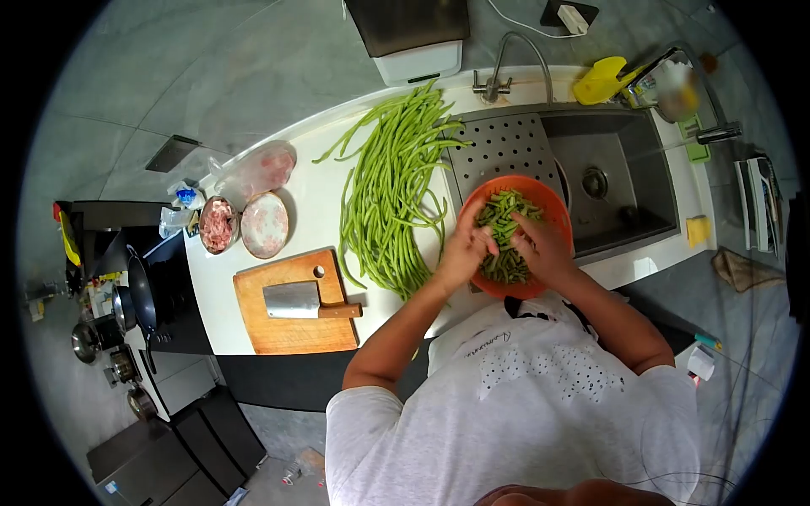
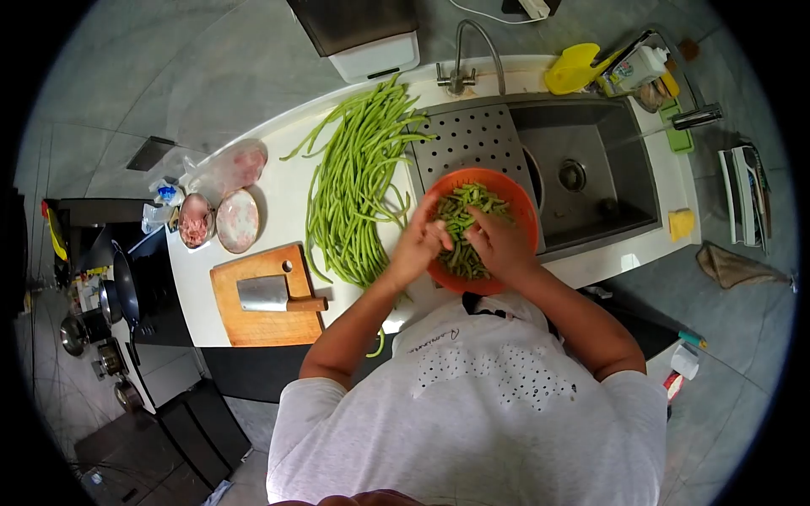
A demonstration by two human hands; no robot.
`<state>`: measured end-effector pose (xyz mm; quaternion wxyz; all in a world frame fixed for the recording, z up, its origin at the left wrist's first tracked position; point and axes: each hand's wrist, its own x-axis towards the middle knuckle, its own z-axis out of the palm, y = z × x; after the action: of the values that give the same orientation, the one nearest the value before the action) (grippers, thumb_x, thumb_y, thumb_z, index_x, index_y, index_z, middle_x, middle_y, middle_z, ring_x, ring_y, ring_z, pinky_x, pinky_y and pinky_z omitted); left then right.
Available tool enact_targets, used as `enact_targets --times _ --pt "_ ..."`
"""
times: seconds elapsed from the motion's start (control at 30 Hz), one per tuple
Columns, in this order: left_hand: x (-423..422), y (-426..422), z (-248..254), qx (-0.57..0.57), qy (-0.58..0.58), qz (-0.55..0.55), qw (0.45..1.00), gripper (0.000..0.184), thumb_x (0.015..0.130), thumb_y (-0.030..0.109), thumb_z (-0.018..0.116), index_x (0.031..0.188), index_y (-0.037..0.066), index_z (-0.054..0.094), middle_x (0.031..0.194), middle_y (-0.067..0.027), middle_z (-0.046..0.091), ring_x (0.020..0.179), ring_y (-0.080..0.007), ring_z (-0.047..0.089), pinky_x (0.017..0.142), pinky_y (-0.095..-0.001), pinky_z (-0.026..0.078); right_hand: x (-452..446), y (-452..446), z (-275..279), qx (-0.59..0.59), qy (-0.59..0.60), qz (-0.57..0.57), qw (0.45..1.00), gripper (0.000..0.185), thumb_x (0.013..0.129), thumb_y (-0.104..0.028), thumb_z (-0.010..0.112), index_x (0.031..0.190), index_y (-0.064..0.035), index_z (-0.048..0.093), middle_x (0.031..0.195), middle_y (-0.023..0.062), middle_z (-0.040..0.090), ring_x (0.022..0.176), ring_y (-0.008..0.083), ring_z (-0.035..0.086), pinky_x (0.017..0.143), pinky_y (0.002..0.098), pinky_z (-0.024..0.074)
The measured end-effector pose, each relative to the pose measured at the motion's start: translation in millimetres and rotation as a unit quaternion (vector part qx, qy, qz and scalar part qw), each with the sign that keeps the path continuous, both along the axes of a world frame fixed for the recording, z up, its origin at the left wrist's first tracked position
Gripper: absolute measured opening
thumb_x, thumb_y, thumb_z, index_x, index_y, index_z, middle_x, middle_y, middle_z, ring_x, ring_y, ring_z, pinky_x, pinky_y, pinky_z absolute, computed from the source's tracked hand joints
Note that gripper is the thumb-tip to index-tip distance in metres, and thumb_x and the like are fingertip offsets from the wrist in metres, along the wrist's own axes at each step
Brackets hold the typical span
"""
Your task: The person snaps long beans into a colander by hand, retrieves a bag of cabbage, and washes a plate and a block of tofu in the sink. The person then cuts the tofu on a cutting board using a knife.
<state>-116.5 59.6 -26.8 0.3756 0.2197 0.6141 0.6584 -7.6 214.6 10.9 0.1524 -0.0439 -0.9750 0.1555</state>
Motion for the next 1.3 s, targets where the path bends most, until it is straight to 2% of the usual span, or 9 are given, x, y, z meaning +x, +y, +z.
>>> enact_targets --times 0.07,0.17,0.37,0.4,0.53,0.9,1.0,1.1,1.3 --pt "1.8 7.1 6.9 -0.001 -0.068 -0.089 0.994 0.061 0.096 0.019 0.048 0.145 0.011 0.013 0.068 -0.0016 0.057 0.058 -0.0087 0.048 0.055 -0.0235 0.041 -1.9 -2.4 -9.0 -0.591 -0.155 -0.126 0.781 0.032 0.093 -0.029 0.053 0.104 -0.0004 0.059 0.086 0.0034 0.061 0.074 0.0083 0.057 0.064 0.0252 0.0464" --pt "0.8 19.2 9.5 0.038 -0.203 -0.144 0.968 0.049 0.096 0.017 0.044 0.142 0.014 0.027 0.074 -0.0049 0.057 0.056 -0.0078 0.045 0.053 -0.0215 0.039 0.1 10.6 -22.7 -0.741 -0.200 -0.173 0.618 0.031 0.094 -0.029 0.052 0.109 -0.0027 0.060 0.090 0.0020 0.062 0.072 0.0074 0.057 0.063 0.0251 0.0467" --pt "-136.3 36.6 2.1 -0.103 0.325 0.271 0.900 0.015 0.091 0.012 0.052 0.093 0.001 0.061 0.082 -0.0155 0.061 0.078 -0.0290 0.059 0.071 -0.0354 0.047 22.0 103.2 15.2 -0.165 -0.021 -0.269 0.949 0.032 0.092 -0.022 0.054 0.118 -0.0027 0.056 0.101 0.0123 0.062 0.088 0.0249 0.061 0.076 0.0342 0.0491" --pt "-172.1 35.8 -1.3 -0.104 0.376 0.322 0.863 0.013 0.089 0.011 0.053 0.091 0.000 0.061 0.083 -0.0166 0.060 0.075 -0.0320 0.057 0.070 -0.0379 0.046 25.2 115.8 23.4 -0.017 -0.024 -0.274 0.961 0.034 0.092 -0.023 0.055 0.118 -0.0018 0.055 0.105 0.0157 0.061 0.094 0.0301 0.060 0.080 0.0364 0.0485" --pt "-287.0 10.6 -80.3 -0.233 0.553 0.304 0.740 0.019 0.079 0.005 0.059 0.097 0.005 0.063 0.093 -0.0153 0.060 0.081 -0.0327 0.057 0.071 -0.0411 0.047 47.7 124.5 25.0 -0.067 -0.020 -0.330 0.941 0.030 0.090 -0.019 0.056 0.113 -0.0004 0.058 0.106 0.0181 0.059 0.095 0.0343 0.059 0.080 0.0370 0.0477" --pt "-317.2 0.6 -69.7 -0.455 0.575 0.107 0.672 0.017 0.082 0.018 0.056 0.093 0.007 0.062 0.090 -0.0105 0.062 0.087 -0.0305 0.057 0.072 -0.0396 0.050 24.8 63.3 38.2 -0.190 -0.061 -0.131 0.971 0.016 0.081 -0.004 0.061 0.096 0.0009 0.060 0.093 0.0162 0.061 0.085 0.0323 0.060 0.072 0.0375 0.0486" --pt "-280.7 -29.3 -3.2 -0.238 0.629 0.206 0.711 0.013 0.085 0.014 0.057 0.086 0.002 0.062 0.076 -0.0149 0.062 0.072 -0.0283 0.060 0.064 -0.0398 0.047 15.4 58.2 39.9 -0.192 -0.067 -0.096 0.974 0.017 0.081 -0.007 0.060 0.097 -0.0014 0.061 0.094 0.0148 0.061 0.084 0.0319 0.060 0.072 0.0374 0.0486" --pt "-219.1 -58.1 71.5 -0.197 0.413 0.279 0.844 0.014 0.087 0.014 0.058 0.088 0.001 0.064 0.065 -0.0133 0.059 0.052 -0.0197 0.053 0.053 -0.0304 0.043 -0.5 44.1 38.4 -0.215 -0.081 -0.050 0.972 0.017 0.082 -0.010 0.059 0.098 -0.0033 0.062 0.095 0.0138 0.061 0.085 0.0311 0.060 0.073 0.0370 0.0486" --pt "-96.8 -108.1 124.0 -0.094 0.241 0.336 0.905 0.017 0.091 0.014 0.058 0.094 -0.002 0.061 0.076 -0.0074 0.064 0.066 -0.0113 0.061 0.062 -0.0236 0.050 -55.2 -13.9 69.7 -0.197 0.073 0.074 0.975 0.047 0.081 -0.014 0.064 0.124 -0.0066 0.049 0.105 0.0168 0.059 0.093 0.0310 0.059 0.080 0.0386 0.0471"
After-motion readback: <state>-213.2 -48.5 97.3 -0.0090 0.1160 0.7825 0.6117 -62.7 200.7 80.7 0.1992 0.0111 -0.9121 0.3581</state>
